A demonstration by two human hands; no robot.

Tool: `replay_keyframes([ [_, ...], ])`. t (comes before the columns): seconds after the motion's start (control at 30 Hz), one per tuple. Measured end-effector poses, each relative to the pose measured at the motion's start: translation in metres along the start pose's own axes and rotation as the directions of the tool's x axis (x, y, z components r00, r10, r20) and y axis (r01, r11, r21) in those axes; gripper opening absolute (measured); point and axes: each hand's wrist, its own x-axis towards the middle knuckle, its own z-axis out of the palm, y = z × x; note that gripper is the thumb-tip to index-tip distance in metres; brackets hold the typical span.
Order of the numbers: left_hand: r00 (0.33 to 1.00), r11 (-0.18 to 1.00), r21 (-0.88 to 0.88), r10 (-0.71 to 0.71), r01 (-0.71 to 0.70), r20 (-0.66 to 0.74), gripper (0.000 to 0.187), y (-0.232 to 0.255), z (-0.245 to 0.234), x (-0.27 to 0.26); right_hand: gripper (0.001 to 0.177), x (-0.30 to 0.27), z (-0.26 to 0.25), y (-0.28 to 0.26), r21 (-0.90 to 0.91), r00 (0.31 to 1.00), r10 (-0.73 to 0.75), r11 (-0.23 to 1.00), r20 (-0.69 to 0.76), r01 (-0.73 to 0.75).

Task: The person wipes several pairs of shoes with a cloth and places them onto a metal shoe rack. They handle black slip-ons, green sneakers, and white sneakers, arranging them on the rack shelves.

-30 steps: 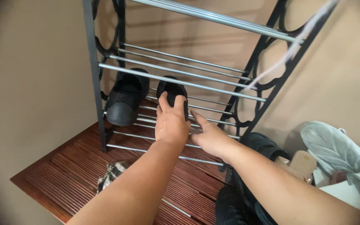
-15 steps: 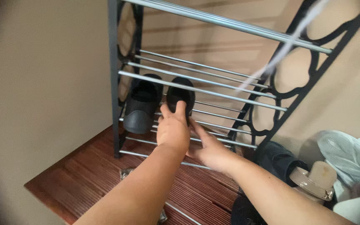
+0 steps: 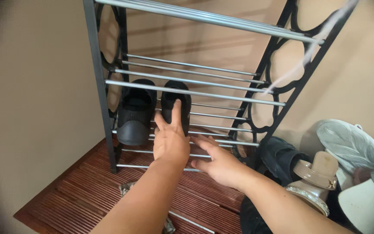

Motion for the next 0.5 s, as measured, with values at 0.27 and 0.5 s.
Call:
replay_keyframes([
  [0.27, 0.976, 0.958, -0.234, 0.122, -0.163, -0.180, 0.104, 0.004, 0.004, -0.073, 0.063, -0.043, -0.007, 0.013, 0.306, 0.995, 0.078, 0.950, -0.057, -0.057],
  [0.5, 0.994, 0.983, -0.179, 0.046, -0.027, 0.101, 0.101, 0.042, 0.016, -0.108, 0.055, -0.087, -0.036, 0.048, 0.483, 0.991, 0.097, 0.875, -0.091, -0.041],
])
